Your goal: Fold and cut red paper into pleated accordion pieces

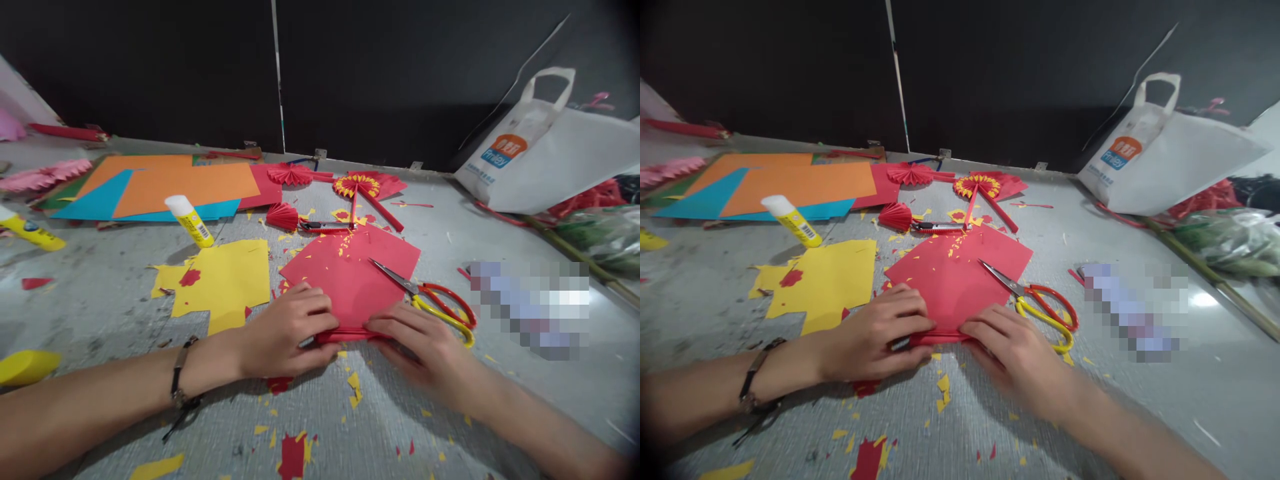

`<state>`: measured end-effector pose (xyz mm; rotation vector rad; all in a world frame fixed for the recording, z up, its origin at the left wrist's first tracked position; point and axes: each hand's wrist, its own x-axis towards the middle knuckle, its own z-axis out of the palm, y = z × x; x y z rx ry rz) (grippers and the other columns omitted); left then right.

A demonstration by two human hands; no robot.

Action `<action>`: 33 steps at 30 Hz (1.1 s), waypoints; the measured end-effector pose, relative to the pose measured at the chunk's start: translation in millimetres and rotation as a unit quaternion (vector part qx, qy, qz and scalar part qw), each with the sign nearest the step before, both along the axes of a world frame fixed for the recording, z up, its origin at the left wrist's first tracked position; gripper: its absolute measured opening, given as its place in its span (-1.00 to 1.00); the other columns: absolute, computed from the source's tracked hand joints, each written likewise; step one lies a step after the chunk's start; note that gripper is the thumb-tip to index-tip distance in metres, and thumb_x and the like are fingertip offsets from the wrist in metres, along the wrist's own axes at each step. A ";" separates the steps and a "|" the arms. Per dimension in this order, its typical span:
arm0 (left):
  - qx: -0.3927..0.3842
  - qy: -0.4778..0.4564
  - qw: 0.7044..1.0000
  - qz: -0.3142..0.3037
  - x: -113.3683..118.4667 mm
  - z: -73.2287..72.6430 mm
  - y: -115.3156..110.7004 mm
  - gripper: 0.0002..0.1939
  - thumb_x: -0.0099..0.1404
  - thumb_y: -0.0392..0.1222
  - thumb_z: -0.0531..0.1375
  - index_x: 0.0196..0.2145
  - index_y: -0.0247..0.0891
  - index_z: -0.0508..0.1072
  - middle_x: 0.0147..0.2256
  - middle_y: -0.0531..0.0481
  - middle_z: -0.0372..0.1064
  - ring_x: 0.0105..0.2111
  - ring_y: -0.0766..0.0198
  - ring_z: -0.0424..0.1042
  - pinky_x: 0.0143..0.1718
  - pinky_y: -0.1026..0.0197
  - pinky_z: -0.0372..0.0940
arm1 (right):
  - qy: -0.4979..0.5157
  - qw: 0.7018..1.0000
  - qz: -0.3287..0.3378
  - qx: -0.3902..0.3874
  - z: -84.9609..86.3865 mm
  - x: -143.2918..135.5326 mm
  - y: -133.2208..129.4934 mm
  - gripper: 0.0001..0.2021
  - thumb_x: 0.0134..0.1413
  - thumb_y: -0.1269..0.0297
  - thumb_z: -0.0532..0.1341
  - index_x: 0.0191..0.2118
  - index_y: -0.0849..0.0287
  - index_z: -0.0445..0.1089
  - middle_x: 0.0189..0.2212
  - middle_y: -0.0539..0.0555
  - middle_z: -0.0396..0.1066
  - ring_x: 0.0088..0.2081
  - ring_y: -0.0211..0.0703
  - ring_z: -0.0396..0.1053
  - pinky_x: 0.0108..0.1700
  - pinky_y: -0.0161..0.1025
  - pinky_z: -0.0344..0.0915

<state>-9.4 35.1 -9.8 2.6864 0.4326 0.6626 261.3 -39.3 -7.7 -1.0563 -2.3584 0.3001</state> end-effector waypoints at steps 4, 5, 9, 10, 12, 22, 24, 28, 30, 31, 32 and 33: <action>0.006 -0.008 1.000 -0.007 -0.8 -0.2 -0.7 -0.84 0.52 -0.17 0.18 -0.20 -0.28 0.50 -0.34 -0.03 0.39 -0.32 0.20 0.33 -0.15 0.15 0.24 | 0.014 1.000 -0.005 -0.001 -2.1 0.7 -0.2 -0.80 0.41 0.46 0.16 0.06 0.15 0.43 -0.14 0.16 0.57 -0.16 -0.05 0.53 -0.13 -0.09 0.51; 0.010 -0.011 1.000 -0.009 -1.0 -0.2 -0.9 -0.83 0.53 -0.17 0.17 -0.20 -0.28 0.50 -0.34 -0.03 0.39 -0.32 0.20 0.33 -0.15 0.15 0.24 | 0.013 1.000 -0.005 -0.005 -2.8 0.9 -0.6 -0.80 0.42 0.46 0.16 0.06 0.15 0.43 -0.13 0.16 0.57 -0.16 -0.05 0.53 -0.12 -0.09 0.51; -0.007 -0.005 1.000 -0.005 -1.3 -0.4 0.1 -0.74 0.55 -0.07 0.15 -0.22 -0.29 0.51 -0.34 -0.03 0.39 -0.32 0.21 0.34 -0.13 0.14 0.23 | 0.002 1.000 -0.010 -0.017 -4.9 2.2 -3.2 -0.77 0.44 0.46 0.12 0.10 0.13 0.39 -0.06 0.18 0.56 -0.10 -0.04 0.53 -0.07 -0.07 0.52; -0.017 -0.002 1.000 -0.002 -1.2 -0.4 0.8 -0.71 0.56 -0.04 0.15 -0.22 -0.28 0.51 -0.34 -0.03 0.39 -0.32 0.21 0.34 -0.14 0.14 0.22 | 0.002 1.000 -0.012 -0.017 -5.1 2.4 -3.7 -0.76 0.44 0.46 0.12 0.11 0.12 0.39 -0.05 0.18 0.56 -0.09 -0.04 0.54 -0.06 -0.07 0.52; -0.034 0.000 0.999 -0.001 -0.8 0.1 2.0 -0.68 0.58 -0.02 0.13 -0.22 -0.28 0.52 -0.34 -0.02 0.39 -0.31 0.21 0.34 -0.15 0.15 0.21 | 0.006 1.000 -0.014 -0.021 -4.9 2.5 -4.4 -0.76 0.45 0.45 0.11 0.12 0.11 0.38 -0.06 0.17 0.56 -0.09 -0.04 0.55 -0.07 -0.07 0.52; -0.066 -0.029 0.997 -0.013 0.3 1.3 1.6 -0.75 0.57 -0.13 0.15 -0.27 -0.27 0.48 -0.37 0.03 0.37 -0.32 0.25 0.32 -0.18 0.20 0.21 | 0.025 0.999 -0.026 -0.012 -4.7 -0.7 -4.0 -0.85 0.45 0.36 0.18 0.02 0.11 0.46 -0.15 0.16 0.61 -0.20 -0.03 0.59 -0.21 -0.11 0.52; -0.080 -0.030 0.996 -0.013 0.4 1.6 2.0 -0.74 0.57 -0.11 0.15 -0.27 -0.28 0.49 -0.38 0.03 0.35 -0.33 0.26 0.32 -0.22 0.21 0.20 | 0.028 0.999 -0.026 -0.007 -4.0 -1.4 -4.1 -0.84 0.45 0.38 0.17 0.00 0.09 0.48 -0.15 0.15 0.62 -0.20 -0.05 0.60 -0.22 -0.13 0.52; -0.146 -0.043 0.988 -0.005 0.7 4.4 5.4 -0.68 0.56 -0.04 0.17 -0.32 -0.27 0.49 -0.42 0.06 0.32 -0.39 0.30 0.31 -0.28 0.24 0.19 | 0.071 0.996 -0.040 -0.020 1.7 -4.2 -4.8 -0.83 0.40 0.42 0.20 -0.04 0.09 0.53 -0.23 0.09 0.64 -0.27 -0.12 0.59 -0.27 -0.21 0.51; -0.190 -0.046 0.981 -0.001 0.8 5.8 7.8 -0.65 0.55 -0.02 0.18 -0.35 -0.28 0.49 -0.43 0.07 0.33 -0.41 0.32 0.31 -0.29 0.26 0.19 | 0.101 0.992 -0.050 -0.055 4.5 -6.1 -5.5 -0.83 0.38 0.41 0.22 -0.06 0.09 0.54 -0.26 0.06 0.65 -0.31 -0.15 0.59 -0.28 -0.24 0.50; -0.210 -0.046 0.977 -0.001 0.9 6.4 9.0 -0.64 0.55 -0.02 0.18 -0.36 -0.28 0.49 -0.44 0.07 0.34 -0.41 0.33 0.32 -0.30 0.27 0.19 | 0.111 0.989 -0.061 -0.081 5.2 -7.1 -5.9 -0.84 0.38 0.38 0.23 -0.07 0.08 0.55 -0.26 0.05 0.65 -0.32 -0.16 0.59 -0.28 -0.25 0.51; -0.228 -0.048 0.973 -0.001 0.9 6.8 9.9 -0.63 0.55 -0.02 0.18 -0.37 -0.29 0.49 -0.44 0.07 0.35 -0.42 0.34 0.32 -0.32 0.27 0.19 | 0.118 0.984 -0.076 -0.108 5.3 -8.0 -6.3 -0.86 0.37 0.35 0.24 -0.08 0.07 0.57 -0.27 0.04 0.66 -0.32 -0.15 0.60 -0.29 -0.25 0.51; -0.242 -0.052 0.969 -0.001 1.0 7.2 10.7 -0.63 0.54 -0.02 0.19 -0.38 -0.29 0.49 -0.44 0.08 0.34 -0.43 0.36 0.31 -0.33 0.28 0.19 | 0.124 0.979 -0.094 -0.130 4.9 -8.9 -6.6 -0.87 0.37 0.31 0.25 -0.11 0.05 0.58 -0.28 0.03 0.66 -0.33 -0.14 0.60 -0.31 -0.25 0.50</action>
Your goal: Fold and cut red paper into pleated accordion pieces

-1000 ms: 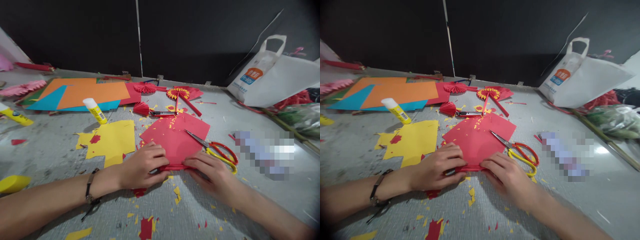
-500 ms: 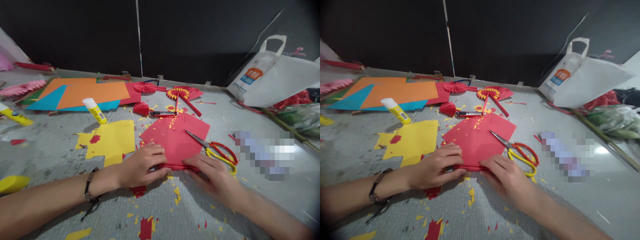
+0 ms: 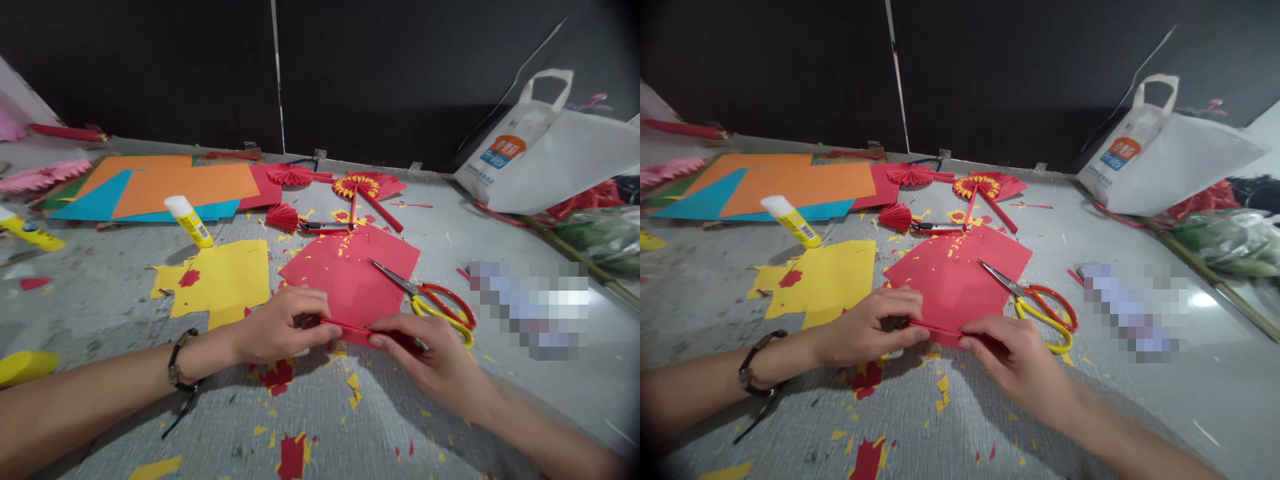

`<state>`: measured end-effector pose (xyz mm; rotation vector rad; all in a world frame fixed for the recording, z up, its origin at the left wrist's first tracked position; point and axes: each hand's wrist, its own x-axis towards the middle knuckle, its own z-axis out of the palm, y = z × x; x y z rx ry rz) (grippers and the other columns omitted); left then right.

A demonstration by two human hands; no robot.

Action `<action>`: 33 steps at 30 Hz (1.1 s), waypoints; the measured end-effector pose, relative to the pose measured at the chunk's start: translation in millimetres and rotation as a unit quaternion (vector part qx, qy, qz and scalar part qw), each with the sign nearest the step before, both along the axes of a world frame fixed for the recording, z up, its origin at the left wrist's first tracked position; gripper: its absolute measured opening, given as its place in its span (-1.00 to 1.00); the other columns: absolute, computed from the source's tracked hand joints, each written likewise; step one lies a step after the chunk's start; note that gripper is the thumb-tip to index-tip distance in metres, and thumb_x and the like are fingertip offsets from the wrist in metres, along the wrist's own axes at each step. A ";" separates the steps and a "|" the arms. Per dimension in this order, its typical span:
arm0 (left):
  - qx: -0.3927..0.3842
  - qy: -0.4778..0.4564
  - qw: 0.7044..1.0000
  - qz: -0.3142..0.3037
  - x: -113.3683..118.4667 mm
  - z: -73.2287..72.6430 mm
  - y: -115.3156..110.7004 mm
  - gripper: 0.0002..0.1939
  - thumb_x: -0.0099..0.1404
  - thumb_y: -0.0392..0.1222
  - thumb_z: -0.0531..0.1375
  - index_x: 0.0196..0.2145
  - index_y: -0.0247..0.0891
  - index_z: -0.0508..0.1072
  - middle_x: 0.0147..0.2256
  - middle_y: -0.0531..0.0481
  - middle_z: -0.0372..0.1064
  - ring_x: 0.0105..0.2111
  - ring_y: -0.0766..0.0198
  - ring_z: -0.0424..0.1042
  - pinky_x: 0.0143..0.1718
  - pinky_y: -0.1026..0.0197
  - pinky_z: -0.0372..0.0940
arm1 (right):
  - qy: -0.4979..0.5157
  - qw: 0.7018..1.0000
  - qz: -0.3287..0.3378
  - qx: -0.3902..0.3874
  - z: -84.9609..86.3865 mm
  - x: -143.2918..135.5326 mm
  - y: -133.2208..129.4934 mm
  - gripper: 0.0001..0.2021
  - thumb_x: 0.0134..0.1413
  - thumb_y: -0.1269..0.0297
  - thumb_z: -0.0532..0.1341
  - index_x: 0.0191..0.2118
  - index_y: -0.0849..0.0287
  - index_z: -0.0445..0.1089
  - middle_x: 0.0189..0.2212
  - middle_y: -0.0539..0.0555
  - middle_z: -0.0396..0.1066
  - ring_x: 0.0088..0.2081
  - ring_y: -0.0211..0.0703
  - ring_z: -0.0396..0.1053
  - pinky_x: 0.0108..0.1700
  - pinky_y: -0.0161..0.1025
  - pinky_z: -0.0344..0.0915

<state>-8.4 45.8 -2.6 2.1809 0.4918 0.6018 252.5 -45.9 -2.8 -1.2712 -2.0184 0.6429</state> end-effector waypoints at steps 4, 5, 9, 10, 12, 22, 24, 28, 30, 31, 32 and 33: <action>-0.041 -0.013 0.999 0.011 0.4 0.8 1.2 -0.62 0.52 -0.03 0.22 -0.42 -0.29 0.44 -0.46 0.11 0.30 -0.46 0.39 0.25 -0.40 0.32 0.15 | 0.035 0.997 -0.031 -0.058 -4.3 -2.3 0.5 -0.85 0.35 0.19 0.27 -0.17 0.02 0.62 -0.31 0.02 0.67 -0.36 -0.10 0.60 -0.38 -0.24 0.50; -0.046 -0.013 0.999 0.013 0.5 0.9 1.2 -0.61 0.51 -0.02 0.23 -0.44 -0.29 0.43 -0.47 0.12 0.29 -0.47 0.40 0.24 -0.41 0.32 0.14 | 0.043 0.996 -0.031 -0.065 -5.1 -2.5 1.0 -0.84 0.35 0.17 0.28 -0.17 0.02 0.62 -0.32 0.02 0.67 -0.37 -0.11 0.59 -0.38 -0.23 0.50; -0.056 -0.007 0.998 0.016 0.9 1.0 1.5 -0.57 0.50 0.04 0.23 -0.46 -0.29 0.41 -0.49 0.12 0.27 -0.48 0.39 0.21 -0.43 0.31 0.12 | 0.053 0.994 -0.024 -0.092 -4.2 -2.7 2.9 -0.81 0.35 0.14 0.28 -0.22 0.03 0.63 -0.35 0.02 0.66 -0.42 -0.14 0.55 -0.43 -0.25 0.45; -0.059 -0.006 0.998 0.016 1.0 1.2 1.5 -0.56 0.50 0.04 0.23 -0.47 -0.29 0.40 -0.49 0.12 0.27 -0.48 0.39 0.21 -0.43 0.31 0.13 | 0.052 0.994 -0.019 -0.099 -3.3 -2.7 3.0 -0.80 0.35 0.14 0.27 -0.23 0.04 0.63 -0.36 0.02 0.65 -0.43 -0.15 0.53 -0.45 -0.25 0.43; -0.066 -0.010 0.998 0.017 0.7 1.8 1.1 -0.58 0.48 0.02 0.25 -0.47 -0.29 0.42 -0.49 0.11 0.28 -0.48 0.39 0.22 -0.44 0.32 0.13 | 0.054 0.993 -0.015 -0.106 -2.0 -2.9 2.9 -0.80 0.35 0.16 0.26 -0.24 0.05 0.63 -0.38 0.01 0.64 -0.44 -0.15 0.51 -0.45 -0.25 0.41; -0.066 -0.044 0.996 0.046 -1.7 1.7 -1.8 -0.83 0.41 -0.20 0.30 -0.08 -0.27 0.60 -0.34 0.03 0.50 -0.43 0.37 0.36 -0.42 0.34 0.21 | 0.061 0.993 -0.048 -0.086 -4.3 -2.1 2.6 -0.82 0.34 0.16 0.27 -0.20 0.04 0.63 -0.30 0.03 0.67 -0.36 -0.13 0.57 -0.36 -0.26 0.45; -0.065 -0.052 0.996 0.044 -1.4 1.4 -1.0 -0.85 0.41 -0.23 0.30 -0.09 -0.27 0.62 -0.34 0.04 0.50 -0.41 0.37 0.38 -0.39 0.33 0.23 | 0.044 0.995 -0.049 -0.070 -3.6 -2.2 2.1 -0.83 0.34 0.18 0.27 -0.19 0.05 0.62 -0.31 0.02 0.66 -0.35 -0.12 0.58 -0.36 -0.25 0.45; -0.074 -0.057 0.994 0.048 -1.7 0.5 0.2 -0.87 0.41 -0.25 0.29 -0.12 -0.27 0.61 -0.34 0.04 0.50 -0.40 0.36 0.39 -0.37 0.33 0.24 | 0.022 0.998 -0.050 -0.045 -3.0 -2.7 0.1 -0.84 0.33 0.20 0.27 -0.17 0.07 0.61 -0.34 0.02 0.66 -0.38 -0.13 0.58 -0.38 -0.25 0.45; -0.084 -0.052 0.994 0.053 -2.1 -0.1 0.4 -0.88 0.41 -0.22 0.29 -0.14 -0.27 0.61 -0.34 0.03 0.51 -0.39 0.35 0.39 -0.37 0.32 0.23 | 0.019 0.998 -0.050 -0.034 -3.5 -2.6 -0.7 -0.85 0.33 0.22 0.27 -0.16 0.07 0.60 -0.34 0.01 0.66 -0.38 -0.15 0.57 -0.38 -0.26 0.45; -0.092 -0.045 0.993 0.055 -2.1 -0.3 0.4 -0.88 0.41 -0.20 0.29 -0.16 -0.27 0.60 -0.34 0.03 0.51 -0.40 0.35 0.38 -0.39 0.32 0.23 | 0.018 0.998 -0.049 -0.031 -3.7 -2.5 -1.0 -0.86 0.33 0.22 0.27 -0.16 0.07 0.60 -0.34 0.01 0.65 -0.38 -0.16 0.57 -0.37 -0.26 0.44; -0.103 -0.038 0.992 0.059 -2.1 -0.4 0.3 -0.86 0.40 -0.17 0.30 -0.17 -0.28 0.59 -0.35 0.03 0.50 -0.41 0.35 0.38 -0.40 0.32 0.22 | 0.018 0.998 -0.048 -0.027 -3.8 -2.4 -1.2 -0.86 0.34 0.23 0.27 -0.15 0.06 0.60 -0.34 0.00 0.65 -0.38 -0.17 0.57 -0.37 -0.27 0.44; -0.119 -0.030 0.991 0.062 -1.9 -0.3 0.2 -0.85 0.40 -0.14 0.30 -0.18 -0.28 0.57 -0.35 0.03 0.49 -0.42 0.35 0.37 -0.41 0.33 0.22 | 0.018 0.998 -0.047 -0.026 -3.7 -2.4 -1.3 -0.87 0.34 0.23 0.27 -0.15 0.06 0.60 -0.34 -0.01 0.65 -0.38 -0.18 0.57 -0.37 -0.28 0.43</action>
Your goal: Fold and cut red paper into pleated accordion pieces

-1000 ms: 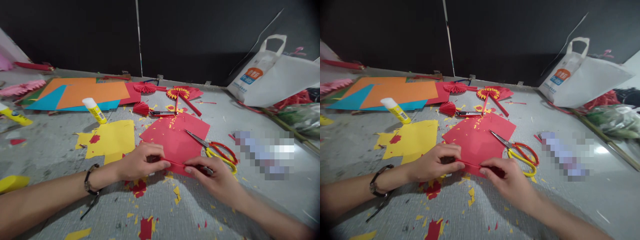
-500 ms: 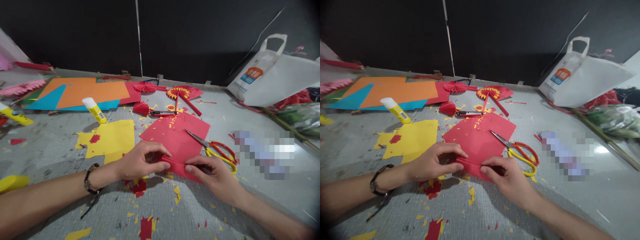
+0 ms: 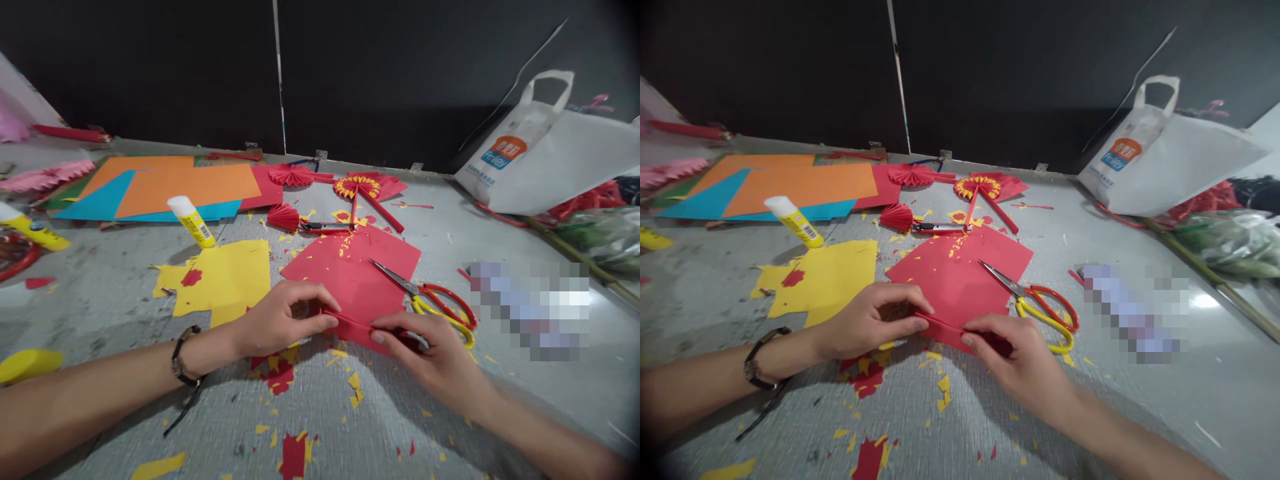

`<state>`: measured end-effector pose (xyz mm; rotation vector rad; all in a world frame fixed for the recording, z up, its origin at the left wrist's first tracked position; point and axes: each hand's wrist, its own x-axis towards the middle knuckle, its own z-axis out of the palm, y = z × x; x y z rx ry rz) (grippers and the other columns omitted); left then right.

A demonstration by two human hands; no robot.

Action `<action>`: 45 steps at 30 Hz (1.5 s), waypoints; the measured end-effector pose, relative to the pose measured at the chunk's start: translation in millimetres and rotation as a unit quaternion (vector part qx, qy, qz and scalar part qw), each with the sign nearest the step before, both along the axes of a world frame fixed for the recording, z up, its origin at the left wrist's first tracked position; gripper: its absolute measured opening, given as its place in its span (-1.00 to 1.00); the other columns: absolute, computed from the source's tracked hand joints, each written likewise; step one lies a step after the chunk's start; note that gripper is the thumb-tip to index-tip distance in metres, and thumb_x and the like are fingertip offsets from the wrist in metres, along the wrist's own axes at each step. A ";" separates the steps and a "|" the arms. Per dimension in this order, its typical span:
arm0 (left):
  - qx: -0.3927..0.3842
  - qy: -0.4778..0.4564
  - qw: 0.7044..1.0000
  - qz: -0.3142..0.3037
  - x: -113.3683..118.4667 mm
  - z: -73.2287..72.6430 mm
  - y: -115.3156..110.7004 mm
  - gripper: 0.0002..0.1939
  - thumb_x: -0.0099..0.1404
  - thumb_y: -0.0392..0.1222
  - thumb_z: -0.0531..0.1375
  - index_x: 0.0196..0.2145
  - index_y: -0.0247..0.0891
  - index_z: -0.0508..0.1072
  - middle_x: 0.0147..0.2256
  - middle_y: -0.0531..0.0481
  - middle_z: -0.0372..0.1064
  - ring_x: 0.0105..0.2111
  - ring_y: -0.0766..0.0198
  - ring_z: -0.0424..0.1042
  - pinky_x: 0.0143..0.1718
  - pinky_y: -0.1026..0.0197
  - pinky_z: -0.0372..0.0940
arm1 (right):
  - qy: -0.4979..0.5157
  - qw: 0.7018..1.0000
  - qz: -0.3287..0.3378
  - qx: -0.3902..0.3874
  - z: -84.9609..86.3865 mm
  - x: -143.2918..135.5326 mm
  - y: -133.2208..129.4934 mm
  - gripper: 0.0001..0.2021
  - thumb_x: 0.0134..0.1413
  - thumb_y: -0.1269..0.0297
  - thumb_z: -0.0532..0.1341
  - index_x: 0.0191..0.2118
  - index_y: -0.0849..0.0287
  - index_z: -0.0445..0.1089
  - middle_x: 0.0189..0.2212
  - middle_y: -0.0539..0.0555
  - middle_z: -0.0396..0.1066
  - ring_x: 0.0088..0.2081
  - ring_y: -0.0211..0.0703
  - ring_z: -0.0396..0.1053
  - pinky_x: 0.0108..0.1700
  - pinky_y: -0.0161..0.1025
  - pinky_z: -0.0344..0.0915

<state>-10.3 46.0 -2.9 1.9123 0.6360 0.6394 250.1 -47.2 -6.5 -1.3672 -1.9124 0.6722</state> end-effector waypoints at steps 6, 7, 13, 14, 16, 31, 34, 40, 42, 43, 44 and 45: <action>-0.066 0.013 0.998 -0.009 2.0 3.5 -0.8 -0.82 0.40 -0.11 0.29 -0.29 -0.28 0.47 -0.43 0.11 0.38 -0.44 0.39 0.29 -0.41 0.36 0.20 | -0.010 1.000 -0.005 -0.028 2.7 -1.0 -0.6 -0.86 0.36 0.23 0.26 -0.15 0.03 0.60 -0.32 -0.03 0.65 -0.36 -0.20 0.56 -0.33 -0.28 0.41; -0.065 0.013 0.998 -0.012 2.2 4.0 -0.8 -0.82 0.40 -0.12 0.28 -0.30 -0.28 0.46 -0.44 0.12 0.37 -0.45 0.39 0.27 -0.42 0.36 0.19 | -0.009 1.000 -0.005 -0.028 2.9 -1.0 -0.8 -0.86 0.36 0.22 0.26 -0.15 0.03 0.60 -0.32 -0.03 0.65 -0.36 -0.20 0.55 -0.34 -0.27 0.40; -0.067 0.012 0.998 -0.018 2.6 4.3 -1.0 -0.79 0.41 -0.13 0.27 -0.33 -0.28 0.42 -0.48 0.15 0.28 -0.47 0.41 0.21 -0.45 0.36 0.12 | -0.011 0.999 -0.002 -0.034 3.5 0.2 -2.6 -0.85 0.38 0.20 0.25 -0.15 0.02 0.59 -0.33 -0.06 0.65 -0.37 -0.21 0.55 -0.35 -0.26 0.38; -0.067 0.011 0.998 -0.018 2.6 4.3 -1.0 -0.79 0.41 -0.13 0.27 -0.34 -0.28 0.42 -0.48 0.15 0.27 -0.47 0.41 0.20 -0.45 0.36 0.12 | -0.012 0.999 -0.002 -0.033 3.6 0.2 -2.8 -0.85 0.38 0.20 0.25 -0.15 0.02 0.59 -0.34 -0.06 0.65 -0.38 -0.21 0.55 -0.36 -0.26 0.37; -0.067 0.011 0.998 -0.018 2.5 4.4 -1.0 -0.78 0.42 -0.12 0.26 -0.35 -0.28 0.41 -0.48 0.15 0.27 -0.48 0.41 0.19 -0.45 0.36 0.11 | -0.014 0.999 -0.002 -0.031 3.7 0.2 -2.9 -0.85 0.38 0.19 0.25 -0.15 0.03 0.59 -0.34 -0.06 0.65 -0.38 -0.21 0.55 -0.36 -0.26 0.36; -0.027 0.023 0.999 -0.026 1.2 1.2 -0.6 -0.78 0.41 -0.12 0.25 -0.36 -0.29 0.43 -0.48 0.13 0.33 -0.49 0.41 0.22 -0.46 0.37 0.13 | -0.013 1.000 0.006 -0.003 3.7 -1.6 -5.2 -0.87 0.37 0.25 0.26 -0.16 0.05 0.59 -0.32 -0.05 0.66 -0.38 -0.26 0.55 -0.32 -0.30 0.38; -0.016 0.036 0.998 -0.043 1.9 1.5 -0.1 -0.80 0.41 -0.13 0.25 -0.34 -0.29 0.46 -0.47 0.11 0.36 -0.49 0.39 0.25 -0.45 0.35 0.15 | -0.008 1.000 0.013 0.004 5.2 -7.1 -5.1 -0.87 0.37 0.27 0.25 -0.18 0.06 0.59 -0.33 -0.03 0.66 -0.39 -0.25 0.55 -0.32 -0.31 0.39; 0.081 0.039 0.993 -0.080 2.9 2.6 -1.0 -0.87 0.42 -0.23 0.26 -0.32 -0.27 0.55 -0.46 0.09 0.44 -0.43 0.38 0.34 -0.30 0.33 0.20 | 0.004 0.998 0.049 -0.027 7.0 -16.1 -4.9 -0.83 0.38 0.26 0.22 -0.13 0.08 0.59 -0.27 0.02 0.66 -0.33 -0.19 0.57 -0.25 -0.26 0.43; 0.072 0.042 0.994 -0.073 2.1 2.3 -1.6 -0.84 0.43 -0.22 0.24 -0.33 -0.28 0.53 -0.47 0.10 0.42 -0.46 0.39 0.31 -0.36 0.34 0.19 | 0.011 0.998 0.027 -0.048 5.0 -13.7 -3.9 -0.83 0.37 0.22 0.25 -0.11 0.06 0.60 -0.24 0.02 0.67 -0.29 -0.17 0.59 -0.23 -0.26 0.45; 0.064 0.044 0.995 -0.067 1.6 2.2 -1.8 -0.83 0.44 -0.21 0.23 -0.33 -0.28 0.53 -0.48 0.10 0.41 -0.48 0.40 0.29 -0.39 0.35 0.18 | 0.016 0.998 0.016 -0.057 3.9 -11.7 -3.1 -0.83 0.37 0.19 0.26 -0.10 0.05 0.60 -0.23 0.02 0.67 -0.26 -0.16 0.60 -0.21 -0.25 0.45; 0.057 0.046 0.996 -0.059 1.1 2.0 -1.9 -0.82 0.44 -0.20 0.22 -0.33 -0.28 0.53 -0.49 0.11 0.40 -0.50 0.40 0.27 -0.42 0.36 0.17 | 0.021 0.998 0.006 -0.064 2.9 -9.5 -2.2 -0.82 0.36 0.15 0.26 -0.09 0.04 0.61 -0.21 0.02 0.68 -0.24 -0.14 0.60 -0.19 -0.24 0.46; 0.051 0.047 0.996 -0.050 0.6 1.9 -2.0 -0.81 0.45 -0.18 0.21 -0.33 -0.28 0.53 -0.50 0.11 0.39 -0.51 0.41 0.26 -0.45 0.37 0.16 | 0.028 0.997 -0.001 -0.071 2.2 -7.3 -1.2 -0.80 0.36 0.12 0.27 -0.09 0.03 0.62 -0.20 0.02 0.68 -0.22 -0.13 0.60 -0.18 -0.23 0.46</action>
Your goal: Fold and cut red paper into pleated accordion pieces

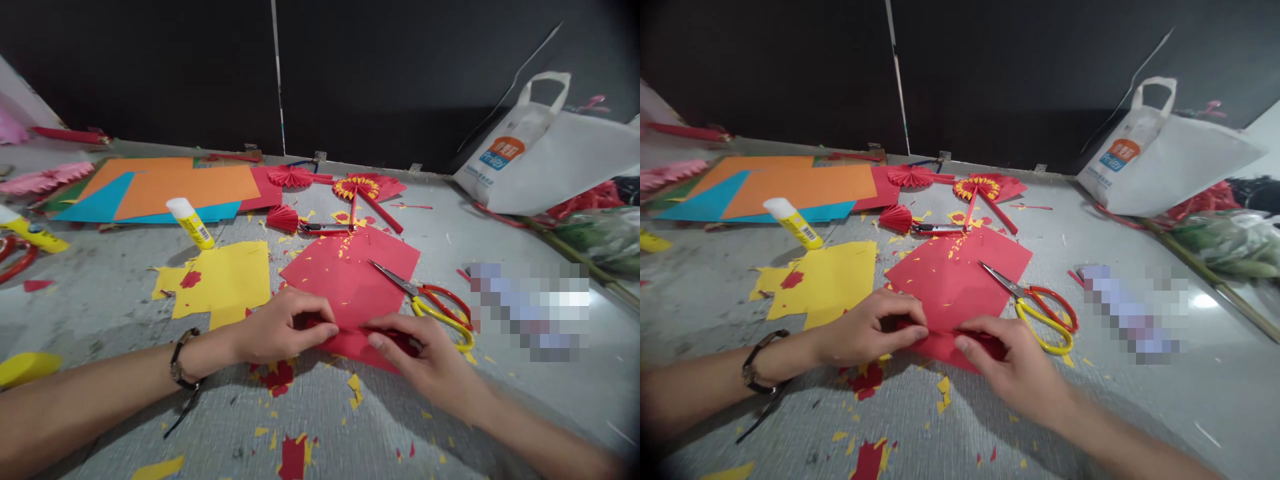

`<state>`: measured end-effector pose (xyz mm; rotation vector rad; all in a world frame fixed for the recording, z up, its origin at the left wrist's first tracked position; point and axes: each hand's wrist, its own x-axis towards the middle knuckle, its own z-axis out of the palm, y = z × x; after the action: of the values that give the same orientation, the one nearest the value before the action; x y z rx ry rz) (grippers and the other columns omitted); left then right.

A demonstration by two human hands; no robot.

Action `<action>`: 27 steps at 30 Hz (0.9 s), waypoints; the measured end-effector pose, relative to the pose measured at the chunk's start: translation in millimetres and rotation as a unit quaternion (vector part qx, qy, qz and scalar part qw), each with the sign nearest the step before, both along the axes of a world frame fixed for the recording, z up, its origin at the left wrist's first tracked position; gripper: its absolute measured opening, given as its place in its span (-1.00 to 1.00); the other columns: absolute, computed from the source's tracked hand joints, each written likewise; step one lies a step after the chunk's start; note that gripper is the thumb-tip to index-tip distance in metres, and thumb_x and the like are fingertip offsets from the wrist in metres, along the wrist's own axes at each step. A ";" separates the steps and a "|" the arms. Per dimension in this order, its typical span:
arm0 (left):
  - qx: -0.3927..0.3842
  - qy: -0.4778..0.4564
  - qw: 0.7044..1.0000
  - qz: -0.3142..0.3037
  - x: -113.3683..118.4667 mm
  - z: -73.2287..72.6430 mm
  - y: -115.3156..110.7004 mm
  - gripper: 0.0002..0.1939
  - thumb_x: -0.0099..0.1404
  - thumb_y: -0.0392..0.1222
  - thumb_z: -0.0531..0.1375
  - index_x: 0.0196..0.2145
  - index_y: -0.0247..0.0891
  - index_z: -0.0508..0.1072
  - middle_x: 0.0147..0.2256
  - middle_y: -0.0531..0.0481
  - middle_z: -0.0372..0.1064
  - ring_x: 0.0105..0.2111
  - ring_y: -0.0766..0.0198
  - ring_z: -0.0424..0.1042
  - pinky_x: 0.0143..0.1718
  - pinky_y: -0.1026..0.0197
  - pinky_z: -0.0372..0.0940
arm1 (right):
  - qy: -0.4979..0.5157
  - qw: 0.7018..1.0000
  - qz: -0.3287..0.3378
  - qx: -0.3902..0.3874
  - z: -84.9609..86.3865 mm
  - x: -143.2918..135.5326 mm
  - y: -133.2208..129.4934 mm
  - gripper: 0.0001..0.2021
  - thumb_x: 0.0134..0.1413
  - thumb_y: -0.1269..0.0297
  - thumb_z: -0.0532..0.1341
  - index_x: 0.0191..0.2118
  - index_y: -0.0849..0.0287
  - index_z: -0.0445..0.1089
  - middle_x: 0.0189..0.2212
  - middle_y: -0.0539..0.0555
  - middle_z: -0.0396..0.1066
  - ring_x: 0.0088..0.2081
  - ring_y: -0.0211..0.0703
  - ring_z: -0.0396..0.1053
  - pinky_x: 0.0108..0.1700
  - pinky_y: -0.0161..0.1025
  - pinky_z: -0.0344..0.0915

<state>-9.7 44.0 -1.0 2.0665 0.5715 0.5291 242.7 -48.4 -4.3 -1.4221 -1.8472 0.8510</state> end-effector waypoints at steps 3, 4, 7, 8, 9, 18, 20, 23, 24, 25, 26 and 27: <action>-0.007 0.000 1.000 0.017 -0.7 -0.2 -0.1 -0.80 0.44 -0.17 0.22 -0.33 -0.28 0.53 -0.51 0.11 0.38 -0.52 0.41 0.24 -0.47 0.38 0.14 | 0.036 0.999 -0.008 -0.038 0.3 4.3 2.9 -0.78 0.35 0.06 0.29 -0.10 0.00 0.65 -0.17 0.02 0.69 -0.20 -0.09 0.61 -0.17 -0.21 0.48; -0.008 0.000 1.000 0.018 -0.7 -0.2 -0.2 -0.80 0.44 -0.17 0.22 -0.34 -0.28 0.53 -0.51 0.11 0.38 -0.52 0.41 0.24 -0.47 0.38 0.15 | 0.052 0.997 -0.005 -0.053 1.1 4.7 3.6 -0.78 0.33 0.06 0.30 -0.11 0.00 0.66 -0.18 0.02 0.69 -0.22 -0.08 0.61 -0.18 -0.20 0.49; -0.007 -0.002 1.000 0.017 -0.8 -0.4 -0.6 -0.81 0.43 -0.17 0.22 -0.33 -0.28 0.53 -0.50 0.10 0.40 -0.52 0.41 0.25 -0.47 0.37 0.16 | 0.089 0.993 -0.006 -0.082 3.9 4.1 5.3 -0.80 0.29 0.08 0.33 -0.17 0.01 0.68 -0.23 0.03 0.69 -0.27 -0.08 0.61 -0.21 -0.20 0.51; -0.006 -0.003 1.000 0.016 -0.9 -0.5 -0.7 -0.81 0.43 -0.17 0.23 -0.33 -0.28 0.53 -0.50 0.10 0.40 -0.52 0.41 0.25 -0.47 0.37 0.16 | 0.096 0.992 -0.011 -0.086 4.5 3.7 5.6 -0.81 0.27 0.08 0.34 -0.19 0.01 0.69 -0.25 0.02 0.69 -0.28 -0.08 0.61 -0.21 -0.20 0.51; -0.005 -0.005 1.000 0.016 -1.0 -0.6 -0.9 -0.81 0.43 -0.17 0.23 -0.33 -0.28 0.53 -0.50 0.10 0.40 -0.53 0.41 0.25 -0.47 0.37 0.16 | 0.100 0.991 -0.015 -0.089 4.9 3.3 5.8 -0.82 0.26 0.09 0.35 -0.21 0.01 0.69 -0.27 0.02 0.69 -0.29 -0.08 0.61 -0.21 -0.20 0.51; -0.005 -0.008 1.000 0.008 -1.2 1.6 -1.4 -0.81 0.43 -0.19 0.23 -0.35 -0.28 0.52 -0.51 0.10 0.38 -0.54 0.41 0.22 -0.49 0.37 0.13 | 0.082 0.993 -0.032 -0.078 3.0 3.8 3.1 -0.83 0.24 0.09 0.37 -0.23 -0.01 0.70 -0.28 0.01 0.69 -0.31 -0.08 0.59 -0.24 -0.21 0.48; -0.004 -0.012 1.000 0.018 -1.8 2.7 -2.0 -0.81 0.43 -0.19 0.22 -0.36 -0.28 0.51 -0.52 0.11 0.35 -0.55 0.42 0.20 -0.50 0.37 0.11 | 0.079 0.994 -0.036 -0.065 4.1 4.8 4.0 -0.80 0.27 0.06 0.35 -0.21 0.00 0.69 -0.26 0.02 0.69 -0.29 -0.09 0.58 -0.24 -0.23 0.47; 0.000 -0.023 0.999 0.047 -2.5 3.9 -2.9 -0.79 0.43 -0.19 0.22 -0.38 -0.28 0.49 -0.53 0.12 0.34 -0.54 0.42 0.19 -0.51 0.36 0.08 | 0.088 0.993 -0.058 -0.051 5.5 8.9 8.3 -0.73 0.33 0.02 0.28 -0.20 0.02 0.69 -0.29 0.03 0.67 -0.32 -0.13 0.56 -0.29 -0.28 0.44; 0.002 -0.026 0.998 0.056 -2.5 4.0 -3.1 -0.79 0.43 -0.19 0.21 -0.38 -0.28 0.48 -0.52 0.11 0.35 -0.53 0.42 0.20 -0.50 0.36 0.09 | 0.096 0.992 -0.066 -0.052 5.7 10.7 10.0 -0.72 0.34 0.02 0.28 -0.21 0.03 0.69 -0.33 0.03 0.66 -0.34 -0.15 0.55 -0.32 -0.30 0.43; 0.004 -0.028 0.998 0.063 -2.4 3.9 -3.2 -0.79 0.43 -0.18 0.21 -0.38 -0.28 0.48 -0.51 0.10 0.36 -0.52 0.41 0.21 -0.49 0.35 0.10 | 0.106 0.990 -0.071 -0.057 5.5 12.5 11.7 -0.72 0.33 0.01 0.29 -0.23 0.03 0.69 -0.36 0.02 0.66 -0.35 -0.15 0.54 -0.34 -0.31 0.43; 0.004 -0.028 0.997 0.067 -2.3 3.7 -3.1 -0.79 0.43 -0.18 0.21 -0.37 -0.28 0.49 -0.50 0.09 0.37 -0.51 0.40 0.22 -0.48 0.35 0.11 | 0.117 0.988 -0.072 -0.063 5.2 14.2 13.0 -0.73 0.31 0.01 0.31 -0.24 0.03 0.69 -0.37 0.02 0.65 -0.36 -0.14 0.55 -0.33 -0.31 0.45; 0.002 -0.027 0.997 0.071 -2.2 3.5 -3.1 -0.79 0.43 -0.17 0.21 -0.37 -0.28 0.49 -0.50 0.09 0.37 -0.51 0.40 0.23 -0.48 0.34 0.12 | 0.128 0.987 -0.072 -0.068 4.7 15.5 14.0 -0.75 0.28 0.01 0.34 -0.24 0.03 0.69 -0.37 0.03 0.65 -0.35 -0.13 0.56 -0.32 -0.29 0.47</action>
<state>-11.9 40.9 2.5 2.0191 0.6887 0.6682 258.2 -34.3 0.5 -1.4345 -1.5019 1.0492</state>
